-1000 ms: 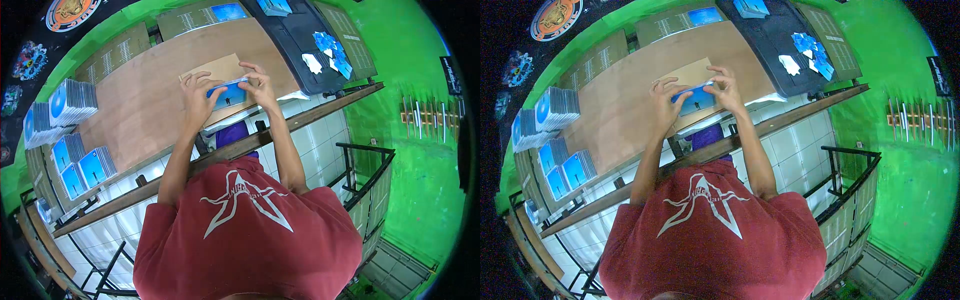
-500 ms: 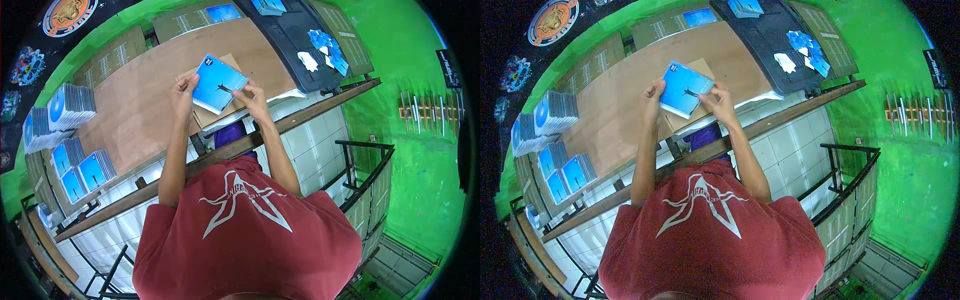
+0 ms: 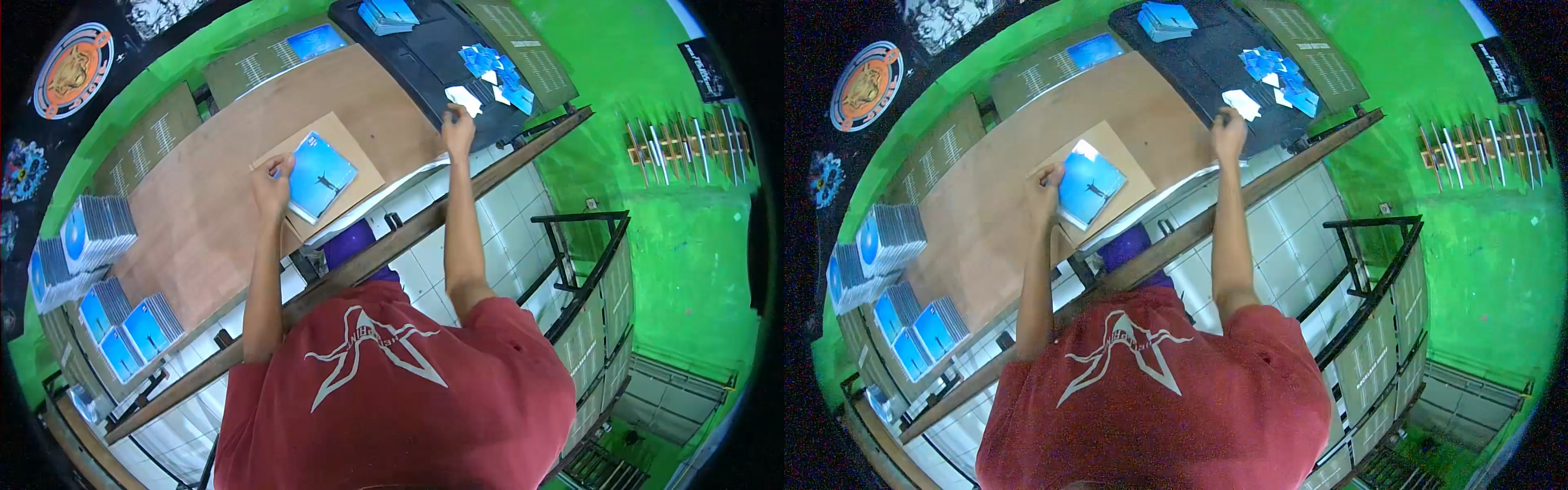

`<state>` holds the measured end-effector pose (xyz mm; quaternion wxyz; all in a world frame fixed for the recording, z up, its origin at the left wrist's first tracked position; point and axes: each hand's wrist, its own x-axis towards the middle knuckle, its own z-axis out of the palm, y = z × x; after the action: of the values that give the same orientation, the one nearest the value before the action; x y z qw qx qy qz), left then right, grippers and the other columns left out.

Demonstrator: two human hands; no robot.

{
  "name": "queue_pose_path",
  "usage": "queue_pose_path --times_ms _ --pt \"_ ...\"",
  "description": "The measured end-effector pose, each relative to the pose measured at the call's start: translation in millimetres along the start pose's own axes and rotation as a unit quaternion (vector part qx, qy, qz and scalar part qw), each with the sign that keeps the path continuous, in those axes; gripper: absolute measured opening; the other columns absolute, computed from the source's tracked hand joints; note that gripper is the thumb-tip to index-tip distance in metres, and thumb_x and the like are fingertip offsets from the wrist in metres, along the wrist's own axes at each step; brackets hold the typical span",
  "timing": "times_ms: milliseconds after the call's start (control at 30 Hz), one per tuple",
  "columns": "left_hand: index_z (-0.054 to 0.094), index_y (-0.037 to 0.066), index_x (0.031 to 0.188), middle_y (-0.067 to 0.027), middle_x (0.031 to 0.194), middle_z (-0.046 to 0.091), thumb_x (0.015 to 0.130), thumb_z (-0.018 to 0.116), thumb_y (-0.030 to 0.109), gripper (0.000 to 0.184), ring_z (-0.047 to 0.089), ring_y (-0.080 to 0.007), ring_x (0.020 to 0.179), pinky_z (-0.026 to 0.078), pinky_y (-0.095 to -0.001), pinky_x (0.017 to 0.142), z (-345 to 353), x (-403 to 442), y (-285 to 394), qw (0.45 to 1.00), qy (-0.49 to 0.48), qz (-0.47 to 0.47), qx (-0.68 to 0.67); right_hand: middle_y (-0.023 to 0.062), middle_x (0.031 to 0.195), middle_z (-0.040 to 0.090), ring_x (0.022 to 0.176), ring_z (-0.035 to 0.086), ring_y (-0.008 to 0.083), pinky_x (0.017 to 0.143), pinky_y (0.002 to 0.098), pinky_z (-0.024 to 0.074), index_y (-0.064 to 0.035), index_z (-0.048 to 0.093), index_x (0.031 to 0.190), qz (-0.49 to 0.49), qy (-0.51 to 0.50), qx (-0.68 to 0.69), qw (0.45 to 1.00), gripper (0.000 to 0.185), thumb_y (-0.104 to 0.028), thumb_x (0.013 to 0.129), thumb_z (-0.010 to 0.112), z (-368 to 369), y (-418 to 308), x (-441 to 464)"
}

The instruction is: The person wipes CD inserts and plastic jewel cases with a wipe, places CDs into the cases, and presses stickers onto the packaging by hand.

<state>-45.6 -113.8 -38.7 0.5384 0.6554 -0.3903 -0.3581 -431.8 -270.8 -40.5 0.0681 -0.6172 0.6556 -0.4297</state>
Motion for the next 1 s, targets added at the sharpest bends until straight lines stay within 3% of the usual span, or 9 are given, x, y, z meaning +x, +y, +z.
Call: queue_pose_path --times_ms 267,400,600,667,700,733,933,967,1000 --pt "0.078 0.000 0.100 -0.0186 0.094 0.076 0.091 0.072 0.013 0.017 0.073 -0.0327 0.088 0.056 -0.0405 0.088 13 10 -11 0.976 -0.007 0.145 0.162 0.0208 0.123 0.066 0.119 0.060 0.0421 0.101 0.0536 0.0488 -0.0064 0.066 0.123 -0.061 -0.046 -0.242 0.967 0.040 -0.025 0.088 0.074 13 83 62" --pt "0.077 0.003 0.106 -0.0153 0.103 0.071 0.090 0.073 0.013 0.019 0.060 -0.0319 0.108 0.047 -0.0434 0.095 12 -4 -4 0.958 0.017 0.161 0.239 0.0183 0.118 0.071 0.111 0.066 0.0407 0.098 0.0527 0.0503 -0.0099 0.069 0.121 -0.044 -0.094 -0.244 0.964 0.034 -0.021 0.089 0.073 8 81 76" --pt "0.075 0.002 0.110 -0.0168 0.103 0.071 0.091 0.071 0.016 0.024 0.065 -0.0329 0.105 0.050 -0.0436 0.095 4 -19 14 0.960 0.038 0.177 0.213 0.0197 0.111 0.073 0.101 0.069 0.0419 0.090 0.0493 0.0544 -0.0103 0.070 0.116 0.014 -0.082 -0.340 0.937 0.029 -0.020 0.089 0.072 9 72 99" --pt "0.075 0.003 0.111 -0.0164 0.104 0.071 0.093 0.070 0.015 0.023 0.065 -0.0324 0.106 0.049 -0.0432 0.097 -1 -25 21 0.957 0.052 0.183 0.219 0.0172 0.106 0.075 0.094 0.073 0.0370 0.087 0.0447 0.0555 -0.0062 0.069 0.116 0.012 -0.068 -0.248 0.966 0.028 -0.020 0.092 0.071 -6 41 95" --pt "0.074 0.003 0.112 -0.0160 0.106 0.071 0.094 0.069 0.015 0.022 0.065 -0.0320 0.107 0.048 -0.0427 0.099 -4 -28 24 0.953 0.060 0.190 0.227 0.0157 0.107 0.074 0.094 0.073 0.0324 0.087 0.0422 0.0560 -0.0021 0.068 0.117 0.136 -0.116 0.092 0.980 0.028 -0.015 0.092 0.068 -14 14 83" --pt "0.074 0.003 0.112 -0.0160 0.106 0.071 0.094 0.069 0.015 0.022 0.065 -0.0320 0.107 0.048 -0.0427 0.099 -5 -30 28 0.952 0.062 0.187 0.232 0.0142 0.108 0.074 0.094 0.073 0.0277 0.086 0.0396 0.0565 0.0019 0.068 0.118 0.247 -0.149 0.420 0.861 0.028 -0.010 0.092 0.066 -23 -13 66" --pt "0.073 0.003 0.117 -0.0135 0.114 0.072 0.098 0.067 0.015 0.023 0.067 -0.0257 0.107 0.050 -0.0366 0.094 17 -37 86 0.985 -0.069 0.158 0.001 0.0132 0.121 0.071 0.110 0.070 0.0250 0.099 0.0402 0.0554 0.0052 0.062 0.126 0.163 -0.309 0.653 0.672 0.036 -0.003 0.091 0.058 -36 -108 -40" --pt "0.073 0.003 0.117 -0.0135 0.114 0.072 0.098 0.067 0.015 0.023 0.067 -0.0257 0.107 0.050 -0.0366 0.094 23 -38 90 0.985 -0.068 0.157 0.007 0.0129 0.120 0.072 0.111 0.070 0.0245 0.101 0.0404 0.0552 0.0043 0.064 0.124 0.239 -0.415 0.612 0.630 0.034 -0.005 0.092 0.062 -31 -75 -37" --pt "0.072 0.003 0.117 -0.0123 0.112 0.072 0.098 0.068 0.017 0.024 0.068 -0.0234 0.106 0.050 -0.0358 0.093 30 -38 95 0.985 -0.085 0.145 -0.039 0.0125 0.117 0.073 0.110 0.070 0.0233 0.101 0.0385 0.0553 0.0031 0.066 0.122 0.200 -0.344 0.658 0.639 0.031 -0.007 0.093 0.067 -26 -116 -59"
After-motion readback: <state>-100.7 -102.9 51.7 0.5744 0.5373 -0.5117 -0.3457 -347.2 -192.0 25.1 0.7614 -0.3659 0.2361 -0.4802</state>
